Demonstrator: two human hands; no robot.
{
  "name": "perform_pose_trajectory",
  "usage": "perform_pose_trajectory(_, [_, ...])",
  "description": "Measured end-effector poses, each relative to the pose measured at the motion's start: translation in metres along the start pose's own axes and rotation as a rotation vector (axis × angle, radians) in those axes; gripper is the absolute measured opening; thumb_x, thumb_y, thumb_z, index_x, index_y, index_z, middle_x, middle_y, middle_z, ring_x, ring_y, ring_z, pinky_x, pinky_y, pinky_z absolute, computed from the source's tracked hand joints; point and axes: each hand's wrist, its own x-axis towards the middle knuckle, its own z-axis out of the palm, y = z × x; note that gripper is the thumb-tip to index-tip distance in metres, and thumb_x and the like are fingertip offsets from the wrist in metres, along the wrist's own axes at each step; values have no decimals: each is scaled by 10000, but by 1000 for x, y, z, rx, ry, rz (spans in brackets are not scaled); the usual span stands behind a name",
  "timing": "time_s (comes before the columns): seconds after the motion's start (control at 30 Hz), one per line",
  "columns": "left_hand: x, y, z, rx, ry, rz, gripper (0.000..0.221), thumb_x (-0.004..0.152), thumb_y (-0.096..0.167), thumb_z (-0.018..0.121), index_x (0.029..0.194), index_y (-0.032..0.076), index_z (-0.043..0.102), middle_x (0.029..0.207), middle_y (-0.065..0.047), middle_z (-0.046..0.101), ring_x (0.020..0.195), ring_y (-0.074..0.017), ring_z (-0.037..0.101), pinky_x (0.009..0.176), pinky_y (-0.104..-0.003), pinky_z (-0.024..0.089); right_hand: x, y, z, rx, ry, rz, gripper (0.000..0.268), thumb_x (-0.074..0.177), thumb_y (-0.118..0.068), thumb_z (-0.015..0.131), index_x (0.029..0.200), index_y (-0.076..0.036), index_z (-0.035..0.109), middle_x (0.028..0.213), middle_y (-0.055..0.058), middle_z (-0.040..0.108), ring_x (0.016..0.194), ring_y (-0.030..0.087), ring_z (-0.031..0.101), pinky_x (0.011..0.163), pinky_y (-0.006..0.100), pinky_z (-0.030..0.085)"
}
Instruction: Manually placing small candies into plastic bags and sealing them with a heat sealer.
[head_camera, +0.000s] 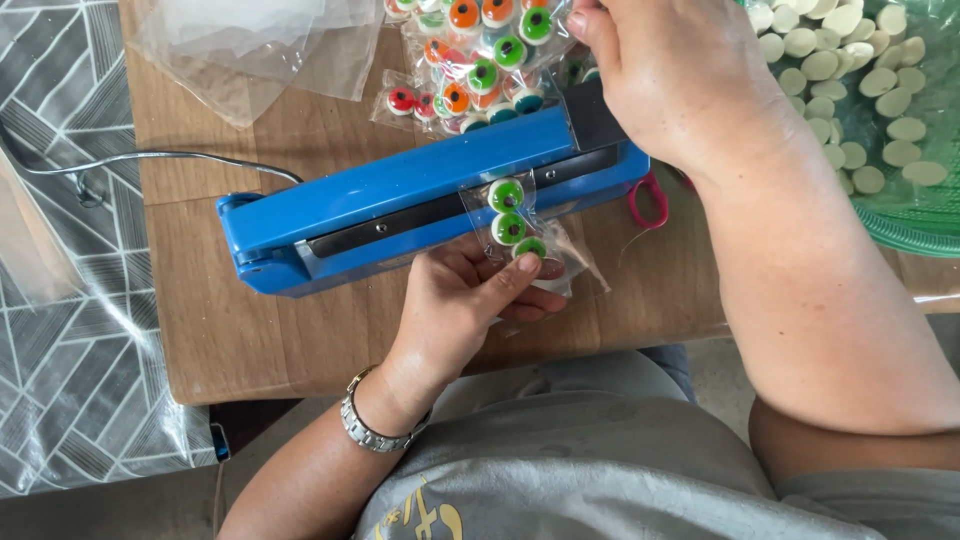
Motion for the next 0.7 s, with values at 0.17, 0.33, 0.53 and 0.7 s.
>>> perform_pose_trajectory(0.17, [2,-2,-4,27,-16,-2,299,902,217,711,1039,-47,739,945,-189,816,765,-264,810,578,-263,644,5,-4,-5,111,-84,79,137,1184,-140,597,1113,-45,666,992,176,684,834,433,633,575,544,446])
perform_pose_trajectory(0.33, [5,-1,-4,16,-79,-4,302,931,239,687,1031,-36,762,959,-177,816,765,-246,805,582,-241,626,5,-9,-11,124,-139,112,172,1204,-136,573,1080,-47,652,932,159,667,794,413,632,554,523,440])
perform_pose_trajectory(0.53, [6,1,-1,41,-50,-34,316,921,260,685,1022,-34,743,970,-180,821,769,-266,812,565,-259,626,9,-10,-15,194,-179,143,218,1206,-163,544,1038,-47,620,839,146,662,773,419,626,575,544,431])
perform_pose_trajectory(0.7, [6,4,0,75,-33,-50,333,917,286,672,1026,-22,734,990,-180,826,768,-255,811,567,-265,624,11,-12,-14,227,-214,221,248,1205,-220,540,1018,-70,603,781,130,648,704,410,623,545,539,414])
